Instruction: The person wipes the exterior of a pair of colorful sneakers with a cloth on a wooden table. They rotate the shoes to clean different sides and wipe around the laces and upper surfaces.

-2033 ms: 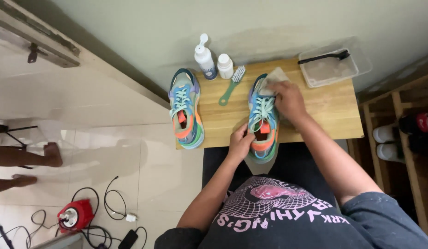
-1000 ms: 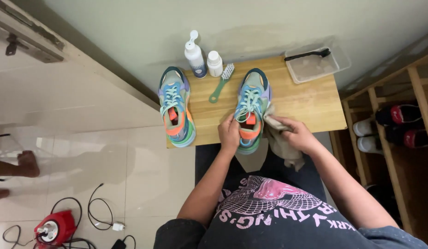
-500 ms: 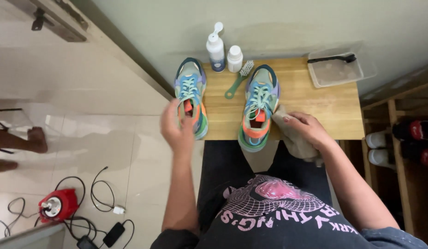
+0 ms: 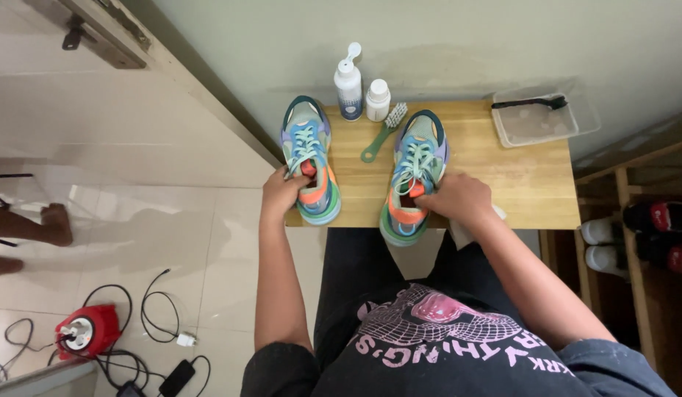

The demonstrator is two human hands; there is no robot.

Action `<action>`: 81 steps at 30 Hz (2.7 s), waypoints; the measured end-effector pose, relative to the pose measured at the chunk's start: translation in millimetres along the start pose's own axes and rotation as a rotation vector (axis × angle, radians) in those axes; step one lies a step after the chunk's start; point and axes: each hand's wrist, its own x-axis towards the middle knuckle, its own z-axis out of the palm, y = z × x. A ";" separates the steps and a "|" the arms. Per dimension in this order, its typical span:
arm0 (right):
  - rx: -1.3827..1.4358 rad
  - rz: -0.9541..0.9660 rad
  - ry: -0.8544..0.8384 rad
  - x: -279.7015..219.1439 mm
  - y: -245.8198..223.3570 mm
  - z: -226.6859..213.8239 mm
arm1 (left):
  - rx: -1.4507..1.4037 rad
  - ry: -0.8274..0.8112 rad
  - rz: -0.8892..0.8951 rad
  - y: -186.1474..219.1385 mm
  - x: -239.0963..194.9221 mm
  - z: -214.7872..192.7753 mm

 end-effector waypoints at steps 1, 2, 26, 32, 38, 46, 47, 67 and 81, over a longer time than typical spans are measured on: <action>0.006 -0.001 -0.001 1.0 -0.8 0.3 | 0.006 0.001 0.001 -4.1 5.6 2.6; -0.001 -0.030 -0.007 1.7 -1.3 0.6 | 0.049 0.014 0.022 -8.1 10.8 5.3; -0.056 -0.458 0.127 -16.2 -47.7 -1.6 | -0.863 0.160 0.202 -156.4 -90.1 -52.5; -0.047 -0.484 0.137 43.7 -122.2 28.3 | -0.890 0.260 0.205 -135.1 -137.4 -84.4; -0.047 -0.477 0.245 81.9 -168.0 47.2 | -0.798 0.255 0.032 -123.3 -177.0 -108.7; 0.101 -0.353 0.001 30.9 -144.6 10.9 | -0.773 0.161 0.070 -105.9 -190.4 -99.5; 0.132 -0.407 -0.026 28.3 -131.5 6.0 | -0.787 0.120 0.102 -101.9 -189.0 -92.5; 0.815 -0.504 0.634 59.3 146.6 35.2 | 0.133 -0.358 0.275 101.9 -131.7 161.3; 0.759 -0.490 0.477 18.2 145.2 164.9 | 0.313 -0.276 0.351 95.8 -120.1 178.9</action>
